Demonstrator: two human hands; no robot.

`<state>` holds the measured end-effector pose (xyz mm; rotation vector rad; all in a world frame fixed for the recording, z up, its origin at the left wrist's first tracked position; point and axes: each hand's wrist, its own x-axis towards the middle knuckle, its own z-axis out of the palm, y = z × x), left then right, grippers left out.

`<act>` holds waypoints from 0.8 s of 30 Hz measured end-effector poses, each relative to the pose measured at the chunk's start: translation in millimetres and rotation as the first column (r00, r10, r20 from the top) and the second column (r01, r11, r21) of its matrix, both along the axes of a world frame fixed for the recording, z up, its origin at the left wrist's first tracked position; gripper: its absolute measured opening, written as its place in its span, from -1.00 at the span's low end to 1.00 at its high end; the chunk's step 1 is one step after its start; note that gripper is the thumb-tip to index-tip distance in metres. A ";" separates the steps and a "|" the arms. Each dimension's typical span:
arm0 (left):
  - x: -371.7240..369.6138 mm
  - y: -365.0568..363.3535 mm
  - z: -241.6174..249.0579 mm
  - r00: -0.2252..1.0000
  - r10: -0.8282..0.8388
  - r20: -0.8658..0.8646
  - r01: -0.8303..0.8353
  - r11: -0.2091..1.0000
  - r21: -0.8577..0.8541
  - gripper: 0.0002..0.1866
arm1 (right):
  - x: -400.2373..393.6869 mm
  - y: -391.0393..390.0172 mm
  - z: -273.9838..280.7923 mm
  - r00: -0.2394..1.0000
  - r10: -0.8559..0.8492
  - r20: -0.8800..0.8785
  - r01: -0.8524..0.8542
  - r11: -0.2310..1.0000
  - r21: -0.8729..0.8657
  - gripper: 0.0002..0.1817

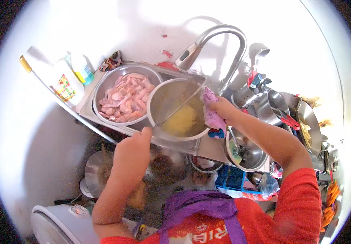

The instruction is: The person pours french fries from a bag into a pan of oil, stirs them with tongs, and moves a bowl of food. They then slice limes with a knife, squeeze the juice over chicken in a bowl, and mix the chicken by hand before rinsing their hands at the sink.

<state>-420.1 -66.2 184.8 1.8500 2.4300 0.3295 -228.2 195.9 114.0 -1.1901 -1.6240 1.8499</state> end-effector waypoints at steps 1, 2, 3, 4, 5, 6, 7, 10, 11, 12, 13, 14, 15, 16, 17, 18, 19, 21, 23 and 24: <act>0.9 -2.5 6.4 1.000 0.005 -0.003 -0.005 1.000 0.027 -0.89 | 0.6 1.5 1.7 0.998 0.030 0.052 -0.030 0.999 0.012 -0.75; 1.4 -4.4 16.1 1.000 0.002 -0.009 -0.001 0.998 0.055 -0.89 | 3.6 5.3 0.8 0.994 0.049 0.102 -0.051 0.998 0.024 -0.75; 2.2 -3.4 21.4 1.000 -0.012 -0.013 0.013 0.997 0.081 -0.89 | 9.0 8.2 -2.3 0.987 0.056 0.153 -0.062 0.998 0.031 -0.75; 3.6 0.9 17.8 0.997 -0.046 -0.067 0.047 0.999 0.014 -0.90 | 12.9 8.4 -6.2 0.988 0.091 0.123 -0.104 0.989 0.105 -0.73; 1.7 3.5 15.4 0.995 -0.072 -0.069 0.071 0.997 -0.009 -0.91 | 16.0 6.3 -7.3 0.988 0.125 0.094 -0.141 0.973 0.181 -0.71; -2.6 5.7 14.4 0.993 -0.087 -0.077 0.085 0.996 -0.028 -0.92 | 16.5 4.9 -7.0 0.987 0.120 0.110 -0.140 0.971 0.192 -0.70; -5.4 8.7 16.5 0.992 -0.096 -0.088 0.092 0.995 -0.047 -0.93 | 17.6 3.5 -5.5 0.987 0.111 0.118 -0.134 0.969 0.207 -0.71; -3.6 14.3 18.1 0.986 -0.113 -0.121 0.109 0.993 -0.041 -0.92 | 23.7 -4.1 -1.8 0.985 0.089 0.146 -0.127 0.954 0.271 -0.73; -3.6 16.2 15.4 0.984 -0.130 -0.123 0.124 0.991 -0.055 -0.91 | 27.0 -4.8 -2.1 0.986 0.083 0.144 -0.116 0.964 0.237 -0.74; -3.5 19.0 16.1 0.985 -0.136 -0.109 0.127 0.989 -0.080 -0.91 | 30.3 -5.5 -2.6 0.987 0.076 0.142 -0.105 0.974 0.203 -0.74; -2.9 18.2 18.8 0.989 -0.127 -0.072 0.125 0.991 -0.037 -0.92 | 33.1 -3.6 1.0 0.991 0.060 0.123 -0.073 0.992 0.104 -0.73; -3.2 16.8 24.9 0.991 -0.127 -0.038 0.127 0.992 0.006 -0.92 | 36.4 -2.2 5.3 0.994 0.035 0.103 -0.035 0.999 0.003 -0.73; -3.7 15.3 30.8 0.991 -0.132 -0.006 0.133 0.990 0.046 -0.92 | 41.2 -2.4 9.7 0.993 0.030 0.117 -0.029 1.000 -0.004 -0.73; -6.6 14.5 35.6 0.986 -0.169 0.015 0.166 0.979 0.118 -0.91 | 46.8 -5.4 18.0 0.991 0.021 0.129 -0.020 1.000 -0.011 -0.72; -10.4 14.8 40.7 0.977 -0.213 0.033 0.203 0.961 0.190 -0.89 | 54.6 -8.8 25.7 0.990 0.006 0.141 -0.003 1.000 -0.019 -0.72; -9.7 17.5 47.0 0.963 -0.264 0.050 0.242 0.933 0.266 -0.86 | 64.1 -11.3 31.9 0.995 -0.021 0.096 0.027 0.998 -0.063 -0.72; -4.1 21.4 54.6 0.930 -0.252 0.268 0.184 0.950 0.252 -0.84 | 75.0 -13.8 38.7 0.997 -0.052 0.052 0.058 0.993 -0.105 -0.72; 9.9 28.6 72.5 0.732 -0.188 0.654 0.098 0.980 0.172 -0.79 | 100.3 -23.4 58.3 0.993 -0.120 0.017 0.121 0.985 -0.121 -0.73; 27.4 42.2 85.8 0.546 -0.222 0.808 0.144 0.975 0.171 -0.77 | 131.5 -42.0 86.1 0.983 -0.183 0.032 0.185 0.980 -0.073 -0.73; 33.9 54.0 85.3 0.493 -0.265 0.828 0.181 0.963 0.200 -0.78 | 148.6 -54.6 98.1 0.961 -0.277 0.016 0.278 0.958 -0.069 -0.72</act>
